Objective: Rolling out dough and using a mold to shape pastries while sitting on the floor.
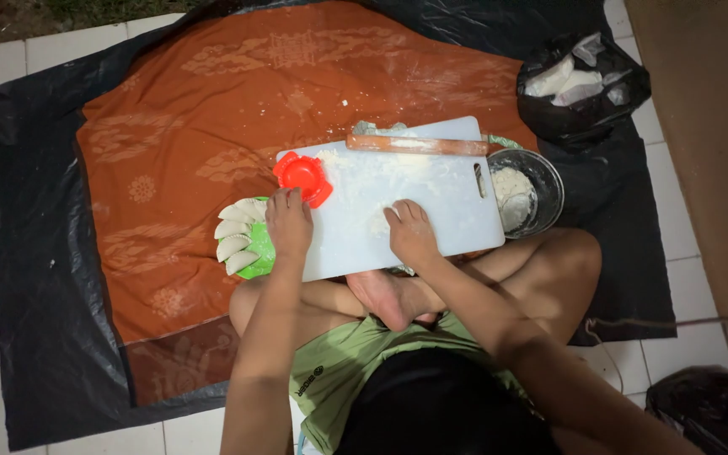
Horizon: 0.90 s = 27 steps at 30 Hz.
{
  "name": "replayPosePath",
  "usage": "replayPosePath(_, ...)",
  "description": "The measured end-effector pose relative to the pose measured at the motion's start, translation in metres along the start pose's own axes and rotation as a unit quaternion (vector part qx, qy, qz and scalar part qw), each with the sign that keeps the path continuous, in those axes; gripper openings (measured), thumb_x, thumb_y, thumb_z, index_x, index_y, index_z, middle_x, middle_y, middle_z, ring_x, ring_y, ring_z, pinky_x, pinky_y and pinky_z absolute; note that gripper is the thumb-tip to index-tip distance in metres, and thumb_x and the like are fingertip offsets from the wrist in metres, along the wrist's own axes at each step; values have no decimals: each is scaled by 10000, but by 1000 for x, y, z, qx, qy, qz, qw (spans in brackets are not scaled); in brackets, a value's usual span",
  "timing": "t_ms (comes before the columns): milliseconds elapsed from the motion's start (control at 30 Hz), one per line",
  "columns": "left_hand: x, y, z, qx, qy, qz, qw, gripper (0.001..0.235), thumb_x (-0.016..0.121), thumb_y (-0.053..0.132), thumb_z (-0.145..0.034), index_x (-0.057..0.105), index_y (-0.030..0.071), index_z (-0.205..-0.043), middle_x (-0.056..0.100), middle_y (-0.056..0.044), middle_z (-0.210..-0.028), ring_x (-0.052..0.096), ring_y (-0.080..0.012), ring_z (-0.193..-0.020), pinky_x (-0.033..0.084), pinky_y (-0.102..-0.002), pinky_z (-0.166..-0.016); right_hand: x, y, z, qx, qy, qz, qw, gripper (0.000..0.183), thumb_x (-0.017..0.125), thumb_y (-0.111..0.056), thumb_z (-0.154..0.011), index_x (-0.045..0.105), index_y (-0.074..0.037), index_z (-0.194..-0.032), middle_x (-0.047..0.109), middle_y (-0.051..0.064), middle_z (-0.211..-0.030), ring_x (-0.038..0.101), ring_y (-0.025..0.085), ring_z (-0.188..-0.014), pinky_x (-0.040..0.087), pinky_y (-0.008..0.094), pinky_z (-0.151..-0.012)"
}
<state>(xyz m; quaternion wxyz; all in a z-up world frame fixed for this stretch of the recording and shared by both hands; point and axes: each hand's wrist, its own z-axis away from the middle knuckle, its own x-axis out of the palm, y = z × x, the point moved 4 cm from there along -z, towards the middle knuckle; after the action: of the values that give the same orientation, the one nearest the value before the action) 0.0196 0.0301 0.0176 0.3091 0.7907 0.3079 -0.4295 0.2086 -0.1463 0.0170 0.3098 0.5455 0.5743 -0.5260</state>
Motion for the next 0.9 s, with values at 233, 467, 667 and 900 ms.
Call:
replayPosePath(233, 10, 1, 5, -53, -5, 21, 998, 328, 762, 161, -821, 694, 121, -1140, 624, -110, -1060, 647, -365, -989, 558, -497, -787, 13, 94, -22, 16, 151, -82, 985, 439, 720, -252, -912, 671, -6, -1273, 661, 204, -1169, 611, 380, -1197, 433, 490, -1100)
replayPosePath(467, -18, 42, 9, -118, 32, 72, 990, 410, 796, 197, -765, 671, 113, -1146, 571, -116, -1208, 558, -382, -1156, 506, -524, -888, -13, 172, -64, 26, 38, -12, 999, 586, 721, -166, -914, 572, -3, -1456, 629, 198, -1342, 518, 380, -1333, 338, 485, -1160)
replayPosePath(667, -30, 109, -16, -22, 71, 101, 992, 436, 724, 273, -827, 651, 110, -1225, 464, -196, -1350, 370, -470, -1370, 317, -623, -1119, -21, 144, -58, 9, -109, 143, 984, 256, 684, -258, -917, 712, -157, -1151, 724, 59, -1012, 689, 287, -1028, 533, 455, -878)
replayPosePath(900, 19, 126, -8, 35, -240, 81, 967, 515, 499, 537, -1000, 688, 138, -1265, 589, -218, -1391, 374, -366, -1480, 104, -574, -1250, -76, 88, 2, -146, 88, -67, 983, 214, 669, -245, -952, 741, -228, -1152, 717, -22, -1008, 681, 241, -977, 527, 395, -842)
